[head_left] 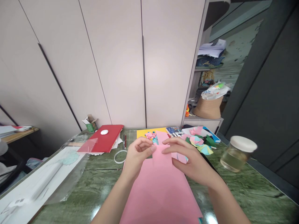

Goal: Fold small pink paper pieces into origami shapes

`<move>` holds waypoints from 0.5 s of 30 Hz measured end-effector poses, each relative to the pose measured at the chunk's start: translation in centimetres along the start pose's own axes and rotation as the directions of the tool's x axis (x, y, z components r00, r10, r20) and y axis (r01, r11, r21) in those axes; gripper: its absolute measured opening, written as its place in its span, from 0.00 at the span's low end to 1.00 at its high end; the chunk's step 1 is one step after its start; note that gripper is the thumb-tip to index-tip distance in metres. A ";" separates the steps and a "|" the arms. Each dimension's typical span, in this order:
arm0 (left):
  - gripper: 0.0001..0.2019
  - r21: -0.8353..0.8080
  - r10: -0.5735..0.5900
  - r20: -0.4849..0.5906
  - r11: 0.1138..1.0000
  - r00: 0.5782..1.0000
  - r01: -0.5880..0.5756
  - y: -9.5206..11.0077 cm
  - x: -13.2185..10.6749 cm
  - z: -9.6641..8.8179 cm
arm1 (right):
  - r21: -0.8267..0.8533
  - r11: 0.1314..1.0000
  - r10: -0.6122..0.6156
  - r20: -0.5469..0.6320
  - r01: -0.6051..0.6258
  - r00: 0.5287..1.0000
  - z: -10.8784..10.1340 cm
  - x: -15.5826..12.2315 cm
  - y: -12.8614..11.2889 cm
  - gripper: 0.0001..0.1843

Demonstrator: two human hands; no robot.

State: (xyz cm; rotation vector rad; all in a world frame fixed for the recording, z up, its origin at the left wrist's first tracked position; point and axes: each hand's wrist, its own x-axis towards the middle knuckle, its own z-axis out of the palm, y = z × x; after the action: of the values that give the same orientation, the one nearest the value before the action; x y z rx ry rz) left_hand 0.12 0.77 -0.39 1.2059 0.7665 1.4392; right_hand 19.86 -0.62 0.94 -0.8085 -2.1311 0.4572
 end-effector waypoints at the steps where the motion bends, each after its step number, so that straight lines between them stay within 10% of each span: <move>1: 0.08 -0.006 0.001 -0.003 1.000 1.000 -0.001 0.0 0.0 0.0 | 0.051 0.999 0.009 0.001 -0.009 1.000 -0.1 0.0 0.0 0.25; 15: 0.09 -0.184 -0.115 0.032 0.976 0.993 0.119 0.3 0.1 0.2 | 0.397 0.906 0.135 0.055 -0.146 0.989 0.6 -0.4 0.1 0.24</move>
State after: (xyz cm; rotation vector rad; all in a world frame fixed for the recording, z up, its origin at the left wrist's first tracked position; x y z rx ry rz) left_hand 0.28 0.81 -0.03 1.0152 0.6626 1.3665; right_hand 19.64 -0.84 0.27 -0.7204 -1.9134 0.9506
